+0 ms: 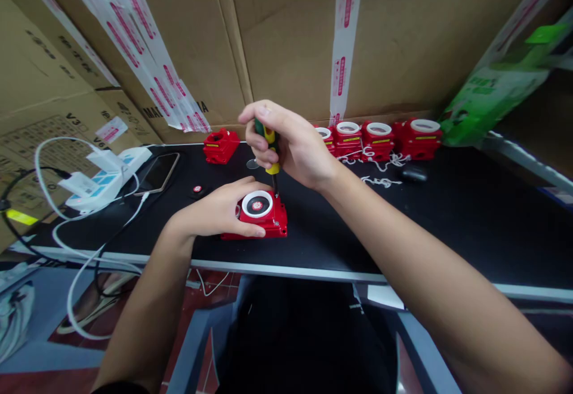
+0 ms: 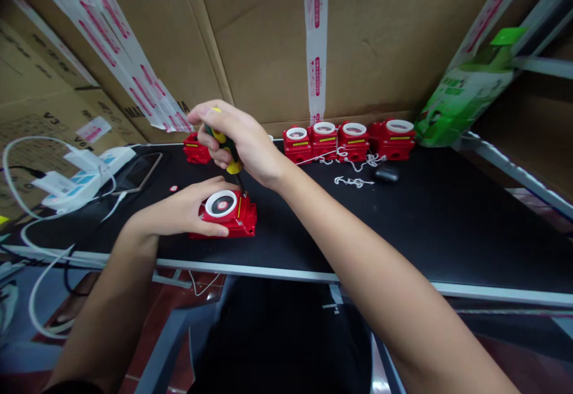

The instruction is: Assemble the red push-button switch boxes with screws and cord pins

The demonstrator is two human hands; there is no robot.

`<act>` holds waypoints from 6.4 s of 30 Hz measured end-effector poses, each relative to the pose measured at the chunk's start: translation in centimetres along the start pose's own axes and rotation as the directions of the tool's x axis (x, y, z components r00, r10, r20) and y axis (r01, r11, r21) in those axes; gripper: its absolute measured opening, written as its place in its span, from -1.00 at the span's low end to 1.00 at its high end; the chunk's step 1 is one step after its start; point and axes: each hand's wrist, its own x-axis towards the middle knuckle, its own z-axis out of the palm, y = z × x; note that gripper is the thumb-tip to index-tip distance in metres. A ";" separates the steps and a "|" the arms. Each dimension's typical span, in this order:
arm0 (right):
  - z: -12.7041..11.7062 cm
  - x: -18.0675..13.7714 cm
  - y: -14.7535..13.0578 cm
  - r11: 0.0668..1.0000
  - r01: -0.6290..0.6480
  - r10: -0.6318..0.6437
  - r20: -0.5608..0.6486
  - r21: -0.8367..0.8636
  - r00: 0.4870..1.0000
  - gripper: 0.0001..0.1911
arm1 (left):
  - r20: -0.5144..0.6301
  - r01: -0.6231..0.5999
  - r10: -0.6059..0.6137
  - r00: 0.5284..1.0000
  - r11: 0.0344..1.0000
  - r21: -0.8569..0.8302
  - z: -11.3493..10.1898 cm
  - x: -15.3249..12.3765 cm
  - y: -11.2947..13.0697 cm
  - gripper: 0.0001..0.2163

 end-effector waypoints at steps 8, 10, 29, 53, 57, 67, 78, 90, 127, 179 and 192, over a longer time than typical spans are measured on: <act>-0.9 0.2 0.5 0.997 -0.072 0.072 -0.025 0.012 0.997 -0.54 | -0.016 0.005 -0.006 1.000 1.000 -0.028 0.3 -0.3 -0.3 -0.31; -1.1 0.0 0.4 0.999 -0.041 0.040 -0.062 -0.011 0.997 -0.56 | -0.015 -0.004 0.004 1.000 1.000 -0.030 0.3 -0.3 -0.2 -0.32; -0.5 -0.2 0.7 0.999 -0.045 0.042 -0.120 -0.022 0.992 -0.51 | -0.012 -0.066 0.066 0.998 0.998 -0.015 0.3 -0.4 -0.4 -0.31; -0.6 0.5 0.4 0.992 -0.112 0.113 -0.027 0.063 0.993 -0.41 | -0.032 -0.087 0.086 0.996 0.996 -0.037 0.5 -0.5 -0.8 -0.33; -0.3 0.1 0.6 0.995 -0.082 0.083 -0.025 0.055 0.996 -0.50 | -0.034 -0.095 0.093 0.995 0.994 -0.045 0.5 -0.4 -0.7 -0.35; -1.1 0.4 0.2 0.989 -0.088 0.079 0.075 0.117 0.994 -0.31 | -0.019 -0.087 0.086 0.996 0.996 -0.032 0.5 -0.5 -1.0 -0.32; -0.8 0.2 0.5 0.992 -0.072 0.072 0.005 0.108 0.997 -0.48 | -0.030 -0.089 0.088 0.996 0.995 -0.032 0.5 -0.4 -0.7 -0.32; -0.7 0.1 -0.1 0.988 -0.103 0.104 -0.001 0.115 0.995 -0.42 | -0.016 -0.075 0.074 0.997 0.997 -0.024 0.4 -0.4 -0.8 -0.31; 0.3 -0.2 0.1 0.994 -0.094 0.096 -0.042 0.057 0.994 -0.62 | -0.029 -0.101 0.099 0.995 0.991 -0.082 0.5 -0.3 -0.7 -0.35; -0.4 0.1 0.3 0.996 0.036 -0.039 -0.039 -0.078 0.998 -0.56 | -0.021 -0.082 0.081 0.997 0.996 -0.047 0.4 -0.4 -1.0 -0.33; -0.9 0.1 0.2 0.996 -0.073 0.078 -0.099 0.059 0.992 -0.54 | -0.035 -0.103 0.100 0.994 0.989 -0.104 0.7 -0.4 -1.3 -0.31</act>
